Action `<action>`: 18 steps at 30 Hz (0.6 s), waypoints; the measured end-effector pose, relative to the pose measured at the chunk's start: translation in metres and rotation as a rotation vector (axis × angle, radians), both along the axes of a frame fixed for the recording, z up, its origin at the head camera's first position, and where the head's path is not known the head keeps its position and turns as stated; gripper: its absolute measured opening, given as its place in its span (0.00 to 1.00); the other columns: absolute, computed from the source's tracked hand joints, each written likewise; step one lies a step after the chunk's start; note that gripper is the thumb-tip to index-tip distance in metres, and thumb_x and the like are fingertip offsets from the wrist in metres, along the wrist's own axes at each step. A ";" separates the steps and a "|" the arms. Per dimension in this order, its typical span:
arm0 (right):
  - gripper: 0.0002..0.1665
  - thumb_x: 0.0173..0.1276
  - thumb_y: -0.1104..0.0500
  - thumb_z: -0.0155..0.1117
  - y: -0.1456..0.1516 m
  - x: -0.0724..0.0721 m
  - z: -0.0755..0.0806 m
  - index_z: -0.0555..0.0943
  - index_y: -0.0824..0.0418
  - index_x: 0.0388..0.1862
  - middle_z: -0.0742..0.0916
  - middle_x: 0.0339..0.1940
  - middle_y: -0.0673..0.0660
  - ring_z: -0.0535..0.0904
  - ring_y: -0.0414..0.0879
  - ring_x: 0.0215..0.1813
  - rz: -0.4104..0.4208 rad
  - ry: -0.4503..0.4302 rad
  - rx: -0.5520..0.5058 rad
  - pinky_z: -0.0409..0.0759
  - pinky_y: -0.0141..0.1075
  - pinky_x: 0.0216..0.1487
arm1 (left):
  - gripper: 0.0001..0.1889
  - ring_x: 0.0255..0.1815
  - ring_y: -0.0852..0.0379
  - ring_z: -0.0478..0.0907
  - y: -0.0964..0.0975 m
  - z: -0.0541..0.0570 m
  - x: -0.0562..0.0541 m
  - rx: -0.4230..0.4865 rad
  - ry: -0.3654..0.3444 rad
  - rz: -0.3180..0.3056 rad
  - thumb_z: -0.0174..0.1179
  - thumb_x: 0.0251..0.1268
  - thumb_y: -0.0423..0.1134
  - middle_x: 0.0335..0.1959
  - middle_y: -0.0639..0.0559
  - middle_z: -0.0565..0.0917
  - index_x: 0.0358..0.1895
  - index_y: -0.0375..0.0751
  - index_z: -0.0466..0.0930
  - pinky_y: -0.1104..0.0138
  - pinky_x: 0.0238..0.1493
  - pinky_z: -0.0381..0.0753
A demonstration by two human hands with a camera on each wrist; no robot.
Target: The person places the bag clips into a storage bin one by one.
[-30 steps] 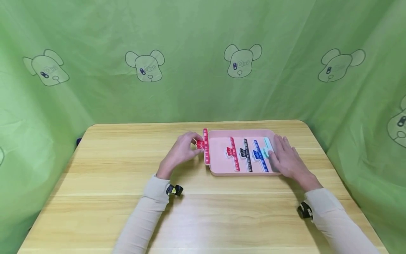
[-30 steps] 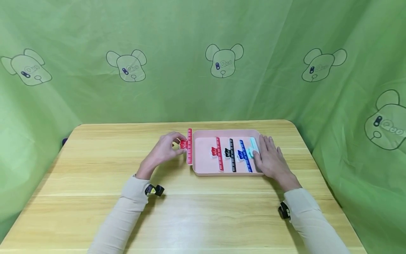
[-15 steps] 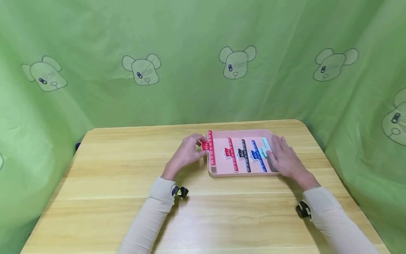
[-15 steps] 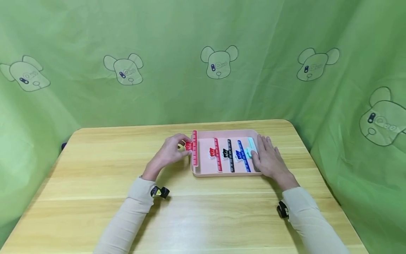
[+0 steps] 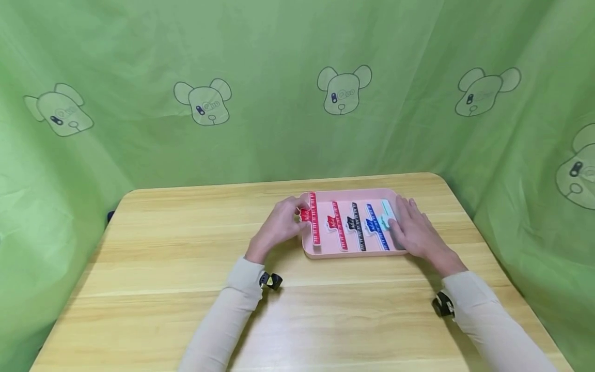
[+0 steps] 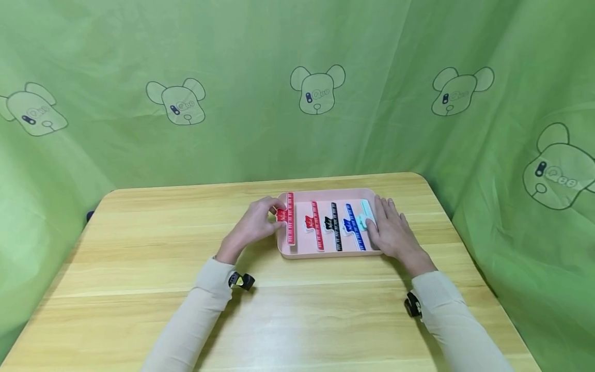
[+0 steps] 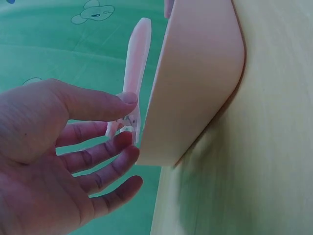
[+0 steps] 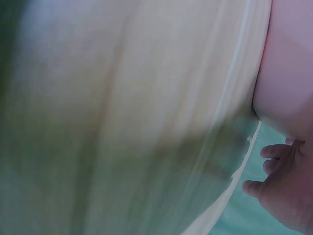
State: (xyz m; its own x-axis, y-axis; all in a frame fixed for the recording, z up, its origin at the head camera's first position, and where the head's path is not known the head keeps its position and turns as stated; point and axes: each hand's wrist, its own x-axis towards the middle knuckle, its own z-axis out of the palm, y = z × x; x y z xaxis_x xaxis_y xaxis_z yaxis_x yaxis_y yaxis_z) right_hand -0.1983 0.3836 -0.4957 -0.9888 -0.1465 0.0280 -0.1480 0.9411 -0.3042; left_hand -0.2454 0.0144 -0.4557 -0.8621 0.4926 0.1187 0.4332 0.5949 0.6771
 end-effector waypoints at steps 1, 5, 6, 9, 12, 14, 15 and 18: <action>0.45 0.84 0.43 0.36 0.000 0.000 0.001 0.36 0.69 0.83 0.47 0.83 0.74 0.40 0.72 0.82 0.001 -0.002 0.001 0.43 0.70 0.76 | 0.19 0.51 0.46 0.80 0.001 0.000 0.000 -0.007 0.006 0.000 0.73 0.59 0.29 0.45 0.48 0.81 0.53 0.38 0.82 0.64 0.50 0.82; 0.45 0.84 0.44 0.36 -0.001 0.000 0.002 0.35 0.69 0.83 0.47 0.83 0.74 0.40 0.72 0.82 0.004 -0.005 0.004 0.43 0.70 0.76 | 0.19 0.45 0.50 0.80 0.005 0.001 -0.001 -0.049 0.037 0.007 0.73 0.59 0.30 0.43 0.50 0.80 0.54 0.39 0.81 0.66 0.43 0.82; 0.45 0.84 0.44 0.36 0.000 -0.001 0.002 0.35 0.69 0.83 0.47 0.83 0.74 0.40 0.72 0.81 0.006 -0.005 0.002 0.43 0.71 0.75 | 0.20 0.42 0.51 0.80 0.006 0.001 -0.001 -0.058 0.044 0.011 0.73 0.59 0.30 0.42 0.51 0.80 0.54 0.39 0.81 0.67 0.41 0.82; 0.45 0.84 0.44 0.36 0.000 -0.001 0.001 0.35 0.69 0.83 0.47 0.82 0.74 0.39 0.72 0.81 0.007 -0.003 -0.001 0.43 0.71 0.75 | 0.20 0.38 0.55 0.77 0.011 0.001 -0.002 -0.094 0.062 0.026 0.73 0.58 0.31 0.42 0.52 0.80 0.54 0.40 0.82 0.68 0.37 0.80; 0.45 0.84 0.44 0.35 0.001 -0.001 0.001 0.34 0.69 0.83 0.47 0.82 0.74 0.39 0.73 0.81 0.008 -0.002 -0.004 0.43 0.71 0.75 | 0.19 0.37 0.56 0.76 0.017 -0.001 -0.002 -0.153 0.086 0.051 0.74 0.57 0.32 0.42 0.53 0.80 0.52 0.40 0.82 0.68 0.35 0.79; 0.45 0.84 0.43 0.35 0.001 -0.001 0.000 0.34 0.68 0.83 0.47 0.82 0.74 0.39 0.73 0.81 0.008 -0.002 -0.006 0.43 0.71 0.75 | 0.18 0.38 0.55 0.76 0.020 -0.002 -0.002 -0.202 0.103 0.070 0.75 0.57 0.34 0.41 0.53 0.81 0.51 0.41 0.82 0.67 0.35 0.78; 0.45 0.84 0.43 0.35 0.001 -0.001 0.000 0.34 0.68 0.83 0.47 0.82 0.74 0.39 0.72 0.81 0.009 -0.002 -0.005 0.43 0.71 0.75 | 0.18 0.38 0.55 0.76 0.022 -0.002 -0.001 -0.224 0.107 0.079 0.75 0.57 0.35 0.41 0.53 0.80 0.50 0.42 0.82 0.66 0.35 0.78; 0.45 0.84 0.43 0.35 0.001 0.000 -0.001 0.34 0.68 0.83 0.47 0.82 0.74 0.39 0.72 0.81 0.010 0.000 -0.005 0.43 0.72 0.75 | 0.17 0.41 0.54 0.75 0.025 -0.004 -0.001 -0.262 0.101 0.097 0.75 0.58 0.36 0.41 0.55 0.80 0.49 0.43 0.82 0.65 0.37 0.77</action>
